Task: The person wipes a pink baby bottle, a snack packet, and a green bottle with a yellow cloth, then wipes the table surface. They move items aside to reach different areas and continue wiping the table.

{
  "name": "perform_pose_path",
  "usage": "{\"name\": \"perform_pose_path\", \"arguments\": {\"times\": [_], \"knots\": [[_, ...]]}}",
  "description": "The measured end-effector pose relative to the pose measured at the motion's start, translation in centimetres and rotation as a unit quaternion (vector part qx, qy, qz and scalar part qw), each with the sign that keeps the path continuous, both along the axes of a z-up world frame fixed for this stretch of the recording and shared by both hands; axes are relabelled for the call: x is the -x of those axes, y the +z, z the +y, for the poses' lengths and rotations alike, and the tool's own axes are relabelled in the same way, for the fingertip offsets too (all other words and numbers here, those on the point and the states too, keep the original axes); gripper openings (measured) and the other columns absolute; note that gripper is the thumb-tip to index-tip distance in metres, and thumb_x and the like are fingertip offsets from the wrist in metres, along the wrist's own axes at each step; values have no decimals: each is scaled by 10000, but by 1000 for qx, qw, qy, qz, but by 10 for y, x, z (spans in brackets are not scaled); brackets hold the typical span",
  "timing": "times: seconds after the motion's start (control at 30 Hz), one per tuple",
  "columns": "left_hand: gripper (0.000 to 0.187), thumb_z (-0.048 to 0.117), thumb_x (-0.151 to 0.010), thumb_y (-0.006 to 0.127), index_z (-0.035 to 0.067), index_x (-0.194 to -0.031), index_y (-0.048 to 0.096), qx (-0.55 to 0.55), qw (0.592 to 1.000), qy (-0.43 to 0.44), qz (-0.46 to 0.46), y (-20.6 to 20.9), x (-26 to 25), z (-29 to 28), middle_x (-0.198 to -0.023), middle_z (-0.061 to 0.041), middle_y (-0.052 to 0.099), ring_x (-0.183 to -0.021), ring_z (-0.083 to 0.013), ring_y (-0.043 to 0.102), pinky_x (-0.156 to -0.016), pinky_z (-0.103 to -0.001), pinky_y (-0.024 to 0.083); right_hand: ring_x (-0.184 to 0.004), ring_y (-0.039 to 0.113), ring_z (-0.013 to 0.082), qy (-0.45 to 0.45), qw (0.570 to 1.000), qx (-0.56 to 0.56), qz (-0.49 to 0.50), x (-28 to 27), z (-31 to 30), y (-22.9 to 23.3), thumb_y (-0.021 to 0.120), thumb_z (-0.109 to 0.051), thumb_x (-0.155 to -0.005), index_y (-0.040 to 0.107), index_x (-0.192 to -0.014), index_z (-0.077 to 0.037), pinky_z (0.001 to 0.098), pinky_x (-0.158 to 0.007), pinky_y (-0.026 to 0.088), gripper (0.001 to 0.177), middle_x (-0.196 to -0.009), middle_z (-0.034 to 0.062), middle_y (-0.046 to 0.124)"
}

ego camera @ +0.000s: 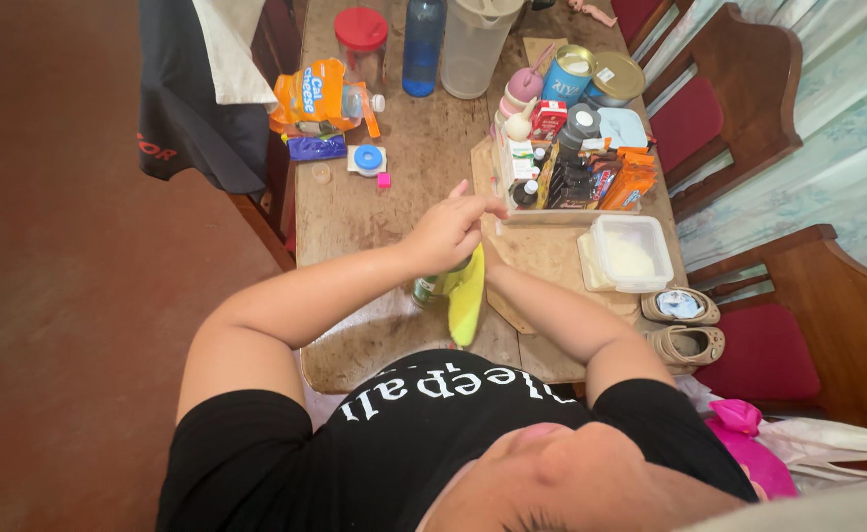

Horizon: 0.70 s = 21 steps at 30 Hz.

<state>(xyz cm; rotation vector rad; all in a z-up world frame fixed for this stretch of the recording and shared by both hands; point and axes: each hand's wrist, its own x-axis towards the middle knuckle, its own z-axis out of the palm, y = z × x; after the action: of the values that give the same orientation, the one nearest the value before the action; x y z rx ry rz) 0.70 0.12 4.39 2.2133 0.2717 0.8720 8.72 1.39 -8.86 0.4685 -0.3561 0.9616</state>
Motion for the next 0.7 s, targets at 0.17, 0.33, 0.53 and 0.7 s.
{"name": "perform_pose_path", "arguments": {"times": [0.17,0.33,0.53,0.7], "knots": [[416,-27,-850,548,143,-1225,609,-87,996,-16,-27,-6,-3,10,-1225,-86,697,-1228,-314,633,-1217,-644,224,-1399,463,187,-6,902,-310,301,43,17,45,436,56,-957,594,-1306,-83,513,-1288,-5,408,-1200,46,576],[433,-5,-795,586,136,-1200,640,-162,983,-77,30,2,-1,21,-1218,-89,683,-1360,-326,524,-1238,-652,208,-1424,364,145,7,824,-435,362,35,35,24,431,43,-915,551,-1360,-98,479,-1231,156,482,-1380,6,530],[493,4,-745,601,95,-1228,639,-218,956,-186,59,22,0,36,-1272,-118,670,-1452,-395,395,-1196,-681,137,-1386,408,184,-12,887,176,-427,-96,34,-48,506,-47,-935,525,-1382,-88,446,-1181,255,449,-1379,33,531],[488,113,-813,690,96,-1292,599,-125,986,-99,41,25,8,20,-1257,-133,658,-1296,-328,569,-1137,-541,366,-1329,484,187,-132,586,236,-764,-142,3,-83,574,-151,-964,492,-1408,-89,403,-1122,410,457,-1398,43,524]]}}
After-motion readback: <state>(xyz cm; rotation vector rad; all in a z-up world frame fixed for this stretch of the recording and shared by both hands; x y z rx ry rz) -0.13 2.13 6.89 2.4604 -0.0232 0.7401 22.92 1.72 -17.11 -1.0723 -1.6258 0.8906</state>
